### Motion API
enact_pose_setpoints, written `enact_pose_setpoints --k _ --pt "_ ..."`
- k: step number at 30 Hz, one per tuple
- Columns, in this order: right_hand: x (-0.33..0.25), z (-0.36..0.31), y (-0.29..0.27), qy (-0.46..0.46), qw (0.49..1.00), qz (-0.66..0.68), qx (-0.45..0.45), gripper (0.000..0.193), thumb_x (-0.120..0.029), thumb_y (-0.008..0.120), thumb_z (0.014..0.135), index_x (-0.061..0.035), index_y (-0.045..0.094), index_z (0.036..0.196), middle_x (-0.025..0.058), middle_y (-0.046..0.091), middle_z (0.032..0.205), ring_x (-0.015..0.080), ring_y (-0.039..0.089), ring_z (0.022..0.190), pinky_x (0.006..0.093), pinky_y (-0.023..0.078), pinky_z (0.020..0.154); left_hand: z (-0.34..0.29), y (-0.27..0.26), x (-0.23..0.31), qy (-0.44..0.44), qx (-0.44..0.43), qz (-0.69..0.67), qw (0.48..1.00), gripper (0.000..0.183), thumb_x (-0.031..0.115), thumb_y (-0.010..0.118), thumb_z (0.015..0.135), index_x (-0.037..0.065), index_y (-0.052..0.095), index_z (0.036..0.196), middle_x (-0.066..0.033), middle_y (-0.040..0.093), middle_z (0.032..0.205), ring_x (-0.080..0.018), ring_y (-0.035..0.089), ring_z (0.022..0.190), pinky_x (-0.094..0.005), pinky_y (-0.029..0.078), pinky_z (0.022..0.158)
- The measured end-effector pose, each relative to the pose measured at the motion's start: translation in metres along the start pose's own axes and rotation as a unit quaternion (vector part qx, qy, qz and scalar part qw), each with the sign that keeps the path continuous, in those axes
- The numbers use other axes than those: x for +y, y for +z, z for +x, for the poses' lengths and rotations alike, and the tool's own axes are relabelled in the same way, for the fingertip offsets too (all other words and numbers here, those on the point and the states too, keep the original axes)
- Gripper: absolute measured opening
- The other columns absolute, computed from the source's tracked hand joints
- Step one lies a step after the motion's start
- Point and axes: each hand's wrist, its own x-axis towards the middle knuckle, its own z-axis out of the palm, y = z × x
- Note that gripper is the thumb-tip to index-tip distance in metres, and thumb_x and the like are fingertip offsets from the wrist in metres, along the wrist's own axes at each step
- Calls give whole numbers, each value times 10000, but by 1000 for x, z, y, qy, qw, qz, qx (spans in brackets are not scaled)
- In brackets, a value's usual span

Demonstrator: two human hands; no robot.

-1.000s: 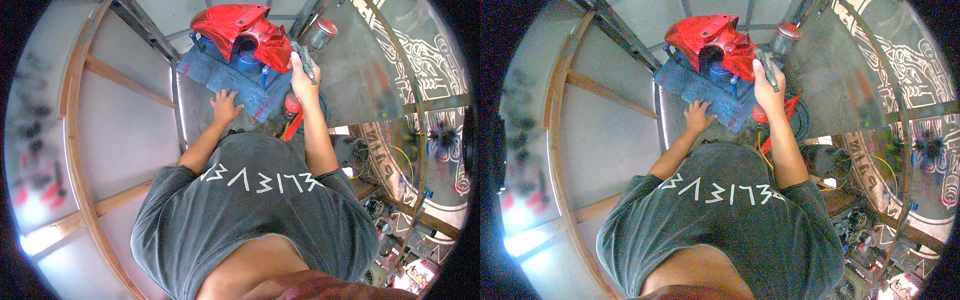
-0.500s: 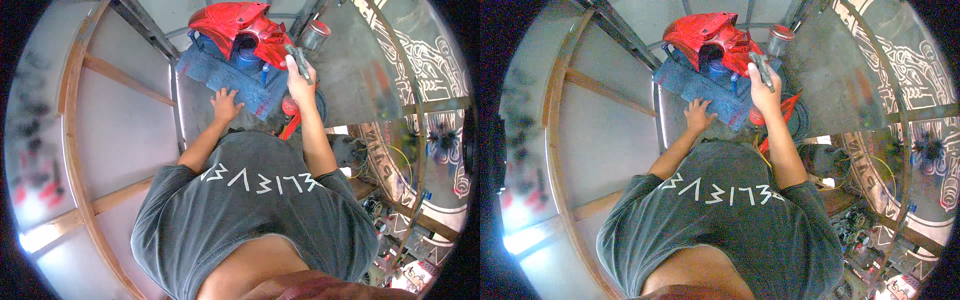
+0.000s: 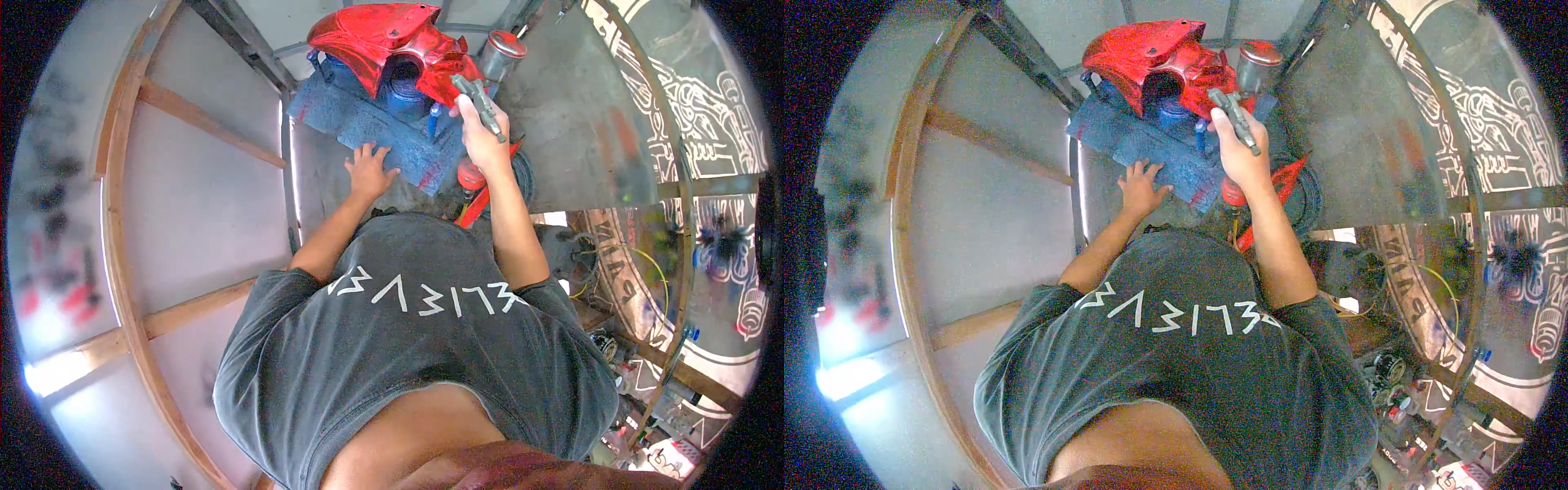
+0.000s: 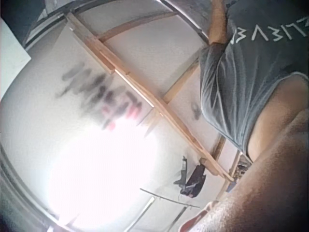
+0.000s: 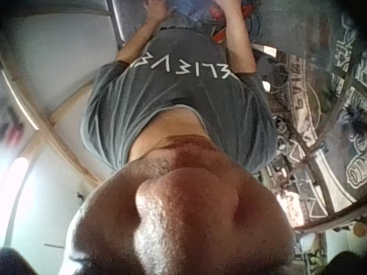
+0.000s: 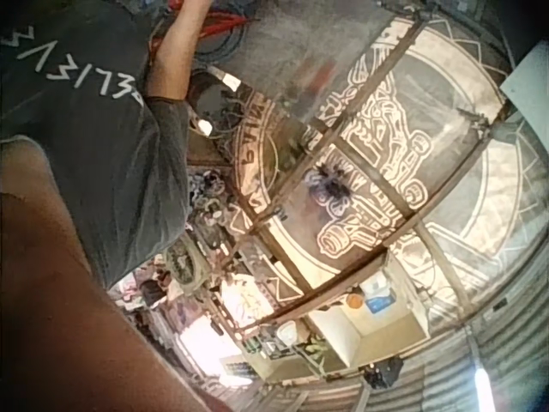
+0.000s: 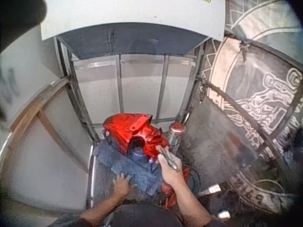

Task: The person rubs a red fairing with a sanding block, wipes the fairing and another red motorcycle part with a cloth, and then applies paint to the fairing using a spray gun.

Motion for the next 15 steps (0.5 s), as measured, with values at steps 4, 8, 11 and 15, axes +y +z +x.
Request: enact_pose_setpoints --k 4,8,11,15 --pt "12 14 -11 0 999 -19 47 279 -318 649 1027 -61 686 924 -42 562 658 31 433 484 244 328 444 0 -1 5 -6 -3 17 1000 654 438 851 780 256 640 1372 -94 512 1454 -332 424 1394 -721 346 1091" --pt "10 23 -15 1 999 -20 49 291 -317 651 1026 -63 671 885 -33 560 672 36 443 527 252 343 484 0 -1 8 -17 -8 14 1000 657 439 855 776 258 639 1369 -93 511 1456 -332 424 1395 -721 347 1091" --pt "0 24 -17 -3 998 -63 14 291 -296 654 1017 -41 663 877 5 582 680 91 517 597 304 422 570 1 1 11 -15 5 18 1000 656 431 862 768 253 643 1361 -94 518 1448 -336 432 1390 -719 349 1091" --pt "-3 16 -13 -30 997 -76 -3 287 -266 668 1004 -24 647 850 32 583 648 129 555 610 340 462 595 5 -4 23 -44 -21 24 999 661 433 874 749 252 651 1345 -94 531 1436 -337 447 1377 -716 355 1086"
